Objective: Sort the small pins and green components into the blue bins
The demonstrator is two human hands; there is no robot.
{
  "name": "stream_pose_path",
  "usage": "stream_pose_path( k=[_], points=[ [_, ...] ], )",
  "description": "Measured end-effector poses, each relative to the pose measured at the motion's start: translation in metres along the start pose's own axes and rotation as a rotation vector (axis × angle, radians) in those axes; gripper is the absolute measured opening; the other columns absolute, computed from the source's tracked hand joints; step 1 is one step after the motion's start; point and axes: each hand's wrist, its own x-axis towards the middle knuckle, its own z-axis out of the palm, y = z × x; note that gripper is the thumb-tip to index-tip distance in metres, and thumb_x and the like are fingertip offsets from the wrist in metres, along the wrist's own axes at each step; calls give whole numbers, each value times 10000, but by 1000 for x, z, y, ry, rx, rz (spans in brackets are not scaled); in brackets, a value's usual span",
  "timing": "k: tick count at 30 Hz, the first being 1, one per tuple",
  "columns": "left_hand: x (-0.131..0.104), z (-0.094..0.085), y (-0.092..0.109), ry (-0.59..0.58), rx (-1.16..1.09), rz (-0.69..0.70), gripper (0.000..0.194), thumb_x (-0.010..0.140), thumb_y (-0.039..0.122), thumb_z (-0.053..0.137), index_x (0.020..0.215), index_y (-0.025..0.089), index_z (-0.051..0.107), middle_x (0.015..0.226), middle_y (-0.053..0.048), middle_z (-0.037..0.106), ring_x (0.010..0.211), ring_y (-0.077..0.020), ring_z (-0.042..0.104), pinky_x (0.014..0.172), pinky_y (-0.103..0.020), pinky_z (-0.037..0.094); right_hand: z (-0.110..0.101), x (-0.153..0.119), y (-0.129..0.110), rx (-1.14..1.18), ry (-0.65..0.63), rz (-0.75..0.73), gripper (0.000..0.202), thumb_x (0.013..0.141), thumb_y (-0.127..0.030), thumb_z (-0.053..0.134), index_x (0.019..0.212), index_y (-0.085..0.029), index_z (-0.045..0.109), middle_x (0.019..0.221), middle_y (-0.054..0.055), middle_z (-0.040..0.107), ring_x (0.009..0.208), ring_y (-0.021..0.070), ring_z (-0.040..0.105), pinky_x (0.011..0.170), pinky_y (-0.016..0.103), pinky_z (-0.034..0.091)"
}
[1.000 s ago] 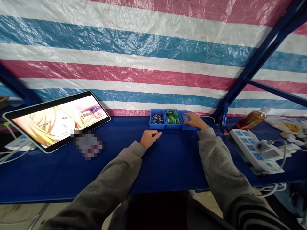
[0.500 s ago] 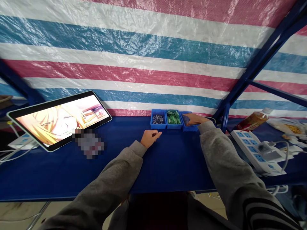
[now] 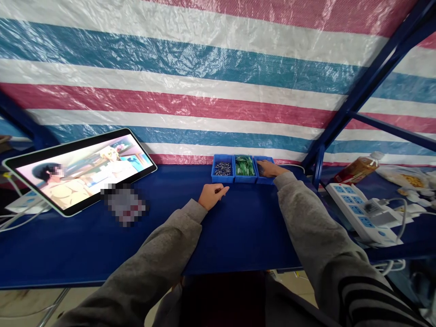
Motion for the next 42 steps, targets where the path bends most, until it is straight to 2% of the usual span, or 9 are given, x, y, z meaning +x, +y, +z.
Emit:
stream_pose_path(
  k=[6,13,20,31,42],
  points=[
    [0,1,1,-1,-24,0,439,871,448,528,525,178,557,409,35,496,423,-98,472,490,-217,384,-1,0,-1,-40,-3,16,757,780,-208,671,1456,-111,345,1299,194,563,1186,293,550,991,338,404],
    [-1,1,2,-2,-34,3,432,865,439,540,519,180,555,405,37,492,417,-97,469,492,-221,386,0,1,-4,-85,24,22,588,824,-194,625,1380,-122,450,1317,184,560,1182,287,553,997,362,397],
    [-1,0,4,1,-27,-7,417,853,429,560,522,176,557,406,40,491,415,-94,462,501,-220,385,-1,2,-10,-125,41,59,409,866,-179,539,1267,-100,544,1229,193,605,1174,299,543,964,368,415],
    [-1,1,3,-19,-17,19,427,864,427,545,523,170,549,415,36,500,430,-95,477,514,-215,391,0,3,-12,-99,83,107,418,886,-264,540,1282,-129,526,1255,194,579,1123,301,570,968,388,392],
    [-2,2,3,-30,-13,-5,422,872,411,539,532,162,553,412,47,489,430,-83,470,504,-197,386,2,9,-11,-60,138,122,361,851,-186,543,1205,-129,586,1152,171,655,1085,281,592,925,353,420]
  ],
)
